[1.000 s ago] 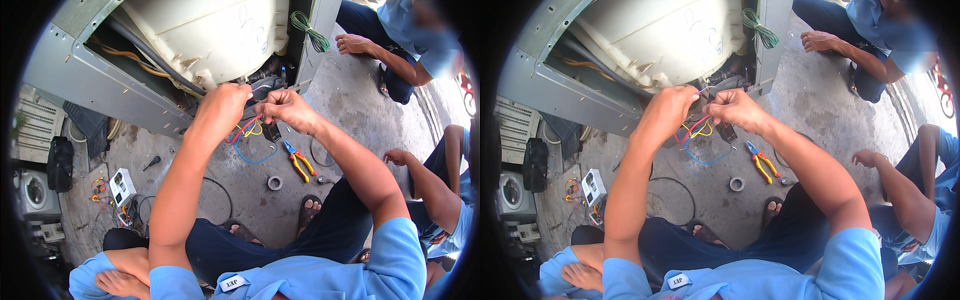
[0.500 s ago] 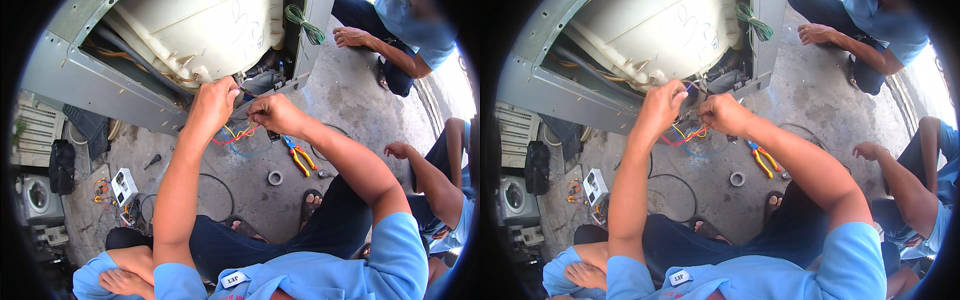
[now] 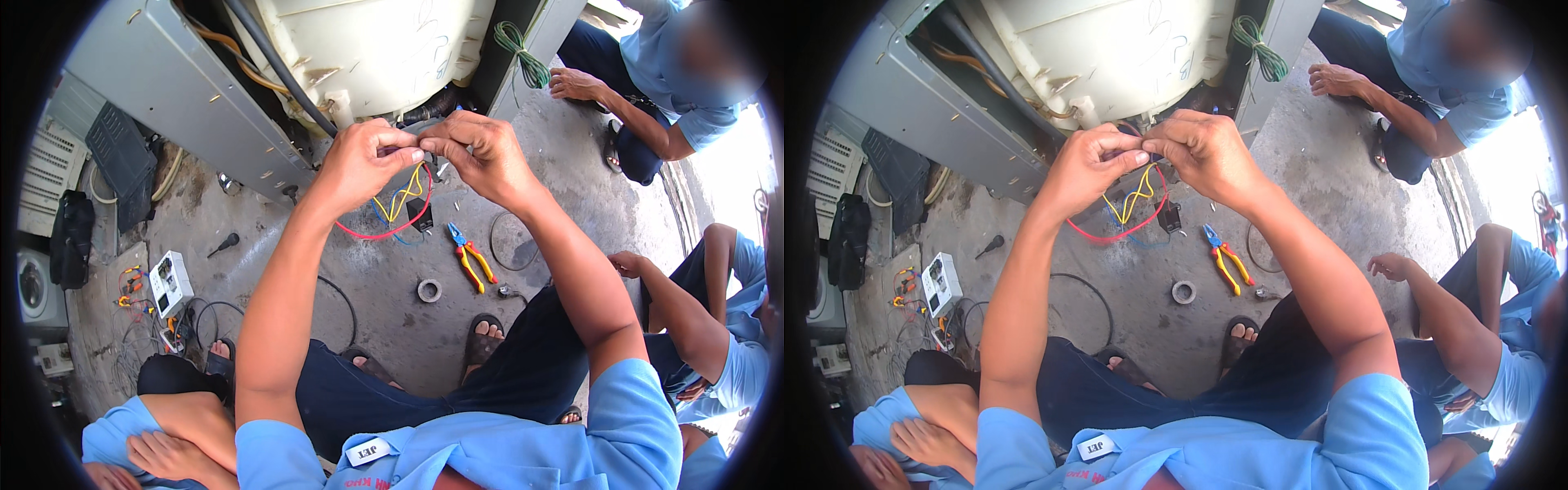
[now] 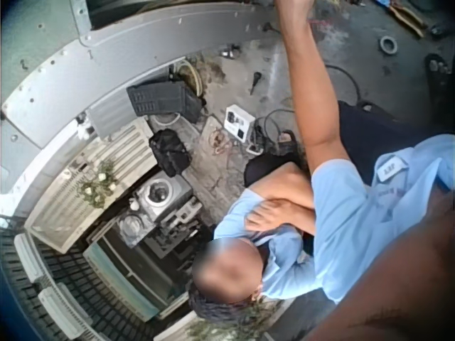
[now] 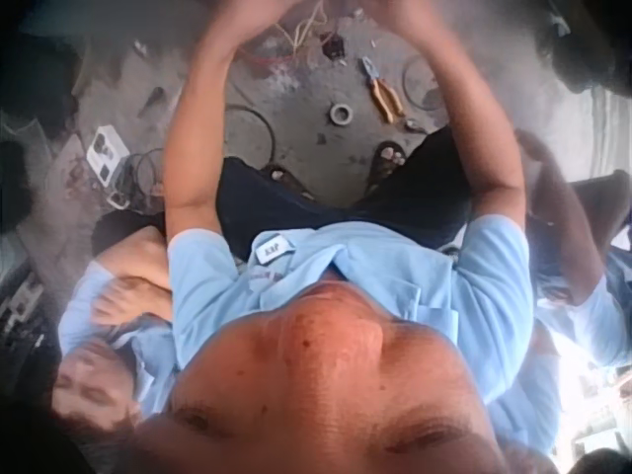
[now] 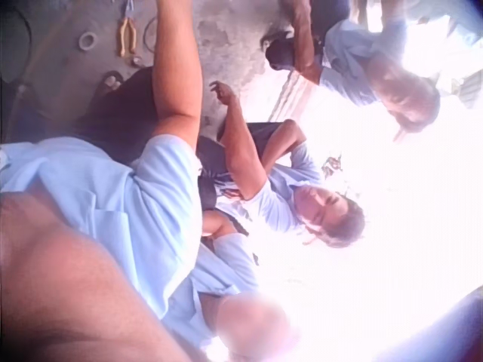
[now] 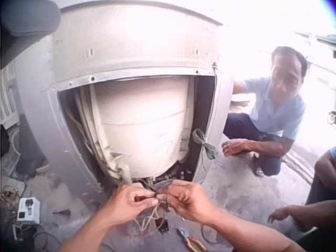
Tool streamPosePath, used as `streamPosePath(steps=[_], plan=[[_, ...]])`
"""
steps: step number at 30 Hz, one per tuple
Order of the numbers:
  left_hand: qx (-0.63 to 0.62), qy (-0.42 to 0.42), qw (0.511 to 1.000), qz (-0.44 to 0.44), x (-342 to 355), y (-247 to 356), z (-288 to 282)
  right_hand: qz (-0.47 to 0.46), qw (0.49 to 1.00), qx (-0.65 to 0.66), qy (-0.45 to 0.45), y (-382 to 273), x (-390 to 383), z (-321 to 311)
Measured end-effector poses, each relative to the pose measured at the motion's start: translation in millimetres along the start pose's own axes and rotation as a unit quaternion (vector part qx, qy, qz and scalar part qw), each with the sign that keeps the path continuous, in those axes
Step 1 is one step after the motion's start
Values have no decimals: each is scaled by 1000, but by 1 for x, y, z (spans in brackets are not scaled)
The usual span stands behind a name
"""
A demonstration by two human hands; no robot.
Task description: The person strips insulation from multiple colored wires using pliers, twists the exposed ends together, and secures the connections with electrical tape. The person works on a bundle of wires connected to a nearby appliance.
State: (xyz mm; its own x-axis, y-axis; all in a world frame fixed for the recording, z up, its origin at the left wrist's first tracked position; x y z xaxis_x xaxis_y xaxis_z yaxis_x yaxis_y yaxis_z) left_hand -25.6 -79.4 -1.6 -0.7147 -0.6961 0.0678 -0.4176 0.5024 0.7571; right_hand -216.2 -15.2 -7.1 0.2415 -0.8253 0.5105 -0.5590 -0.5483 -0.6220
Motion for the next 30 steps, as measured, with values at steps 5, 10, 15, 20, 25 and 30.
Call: streamPosePath(steps=[5,10,15,20,25,30], plan=[[5,61,998,32,-2,-4,7,179,978,106,-24,-4,4,3],[-26,98,994,38,-5,-2,15,341,888,306,-37,0,5,-1],[-55,43,997,33,-5,-9,5,27,992,-125,-3,-15,-3,-17],[-23,5,1000,7,-6,-1,-2,-267,879,-353,-175,-4,3,-23],[-1,41,993,110,-6,-7,4,27,972,-59,-226,-3,9,-12],[16,42,993,110,-6,-4,3,10,980,-93,-177,-13,-4,-30]])
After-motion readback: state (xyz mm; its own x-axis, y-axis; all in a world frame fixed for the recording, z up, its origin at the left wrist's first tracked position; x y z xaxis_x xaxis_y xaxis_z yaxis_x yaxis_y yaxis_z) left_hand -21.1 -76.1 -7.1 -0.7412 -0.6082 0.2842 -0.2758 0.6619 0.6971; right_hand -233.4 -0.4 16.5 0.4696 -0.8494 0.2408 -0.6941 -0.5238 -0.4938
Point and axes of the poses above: each hand's wrist, its own x-axis towards the middle knuckle, its own z-axis out of the palm, y = z × x, the point moved 1 cm from there along x, towards the middle knuckle, and after that the axes turned 7 degrees about -y, right-handed, at the moved point
